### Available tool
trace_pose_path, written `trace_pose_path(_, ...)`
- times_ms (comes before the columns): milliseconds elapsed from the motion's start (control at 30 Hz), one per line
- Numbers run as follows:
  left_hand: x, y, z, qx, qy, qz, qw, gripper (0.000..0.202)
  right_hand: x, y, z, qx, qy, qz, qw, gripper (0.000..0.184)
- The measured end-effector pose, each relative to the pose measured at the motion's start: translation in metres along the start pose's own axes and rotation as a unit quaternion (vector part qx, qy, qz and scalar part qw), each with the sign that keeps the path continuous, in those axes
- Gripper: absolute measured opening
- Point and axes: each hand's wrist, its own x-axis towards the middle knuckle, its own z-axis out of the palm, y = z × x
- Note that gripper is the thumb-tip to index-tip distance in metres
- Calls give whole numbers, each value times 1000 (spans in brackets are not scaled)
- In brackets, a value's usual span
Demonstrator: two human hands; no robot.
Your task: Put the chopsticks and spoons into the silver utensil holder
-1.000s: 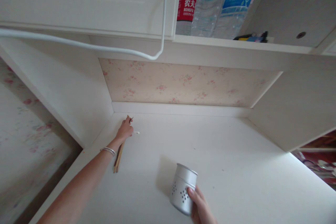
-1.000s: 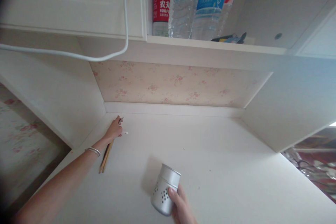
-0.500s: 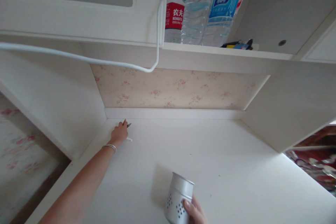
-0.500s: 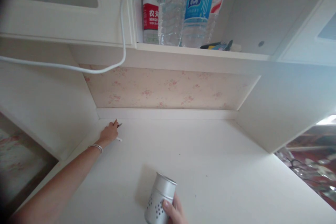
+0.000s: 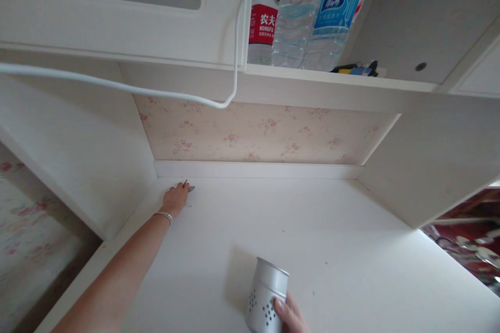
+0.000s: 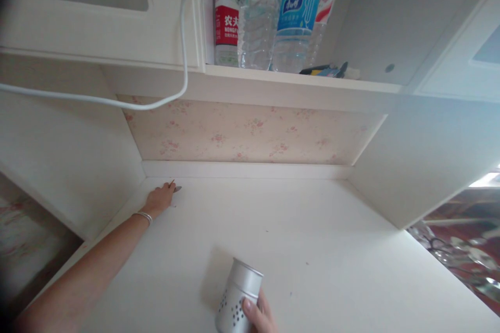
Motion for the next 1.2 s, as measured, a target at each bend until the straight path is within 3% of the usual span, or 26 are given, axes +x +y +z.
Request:
trace_pose_path(300, 9, 15, 1, 0, -25, 83, 996, 28, -2, -5, 2, 9, -5, 14, 1000, 55)
trace_pose_path(467, 17, 23, -3, -6, -32, 105, 994, 29, -4, -12, 8, 2, -29, 15, 999, 61)
trace_pose_path(600, 18, 21, -10, -5, -23, 81, 996, 35, -6, -16, 9, -8, -37, 16, 999, 66)
trace_pose_path(833, 24, -1, -23, -7, -17, 15, 1000, 33, -4, -14, 4, -4, -34, 29, 999, 65)
trace_pose_path(1200, 21, -16, -11, -81, -12, -66, 994, 39, -1, -6, -2, -2, -18, 19, 1000, 65)
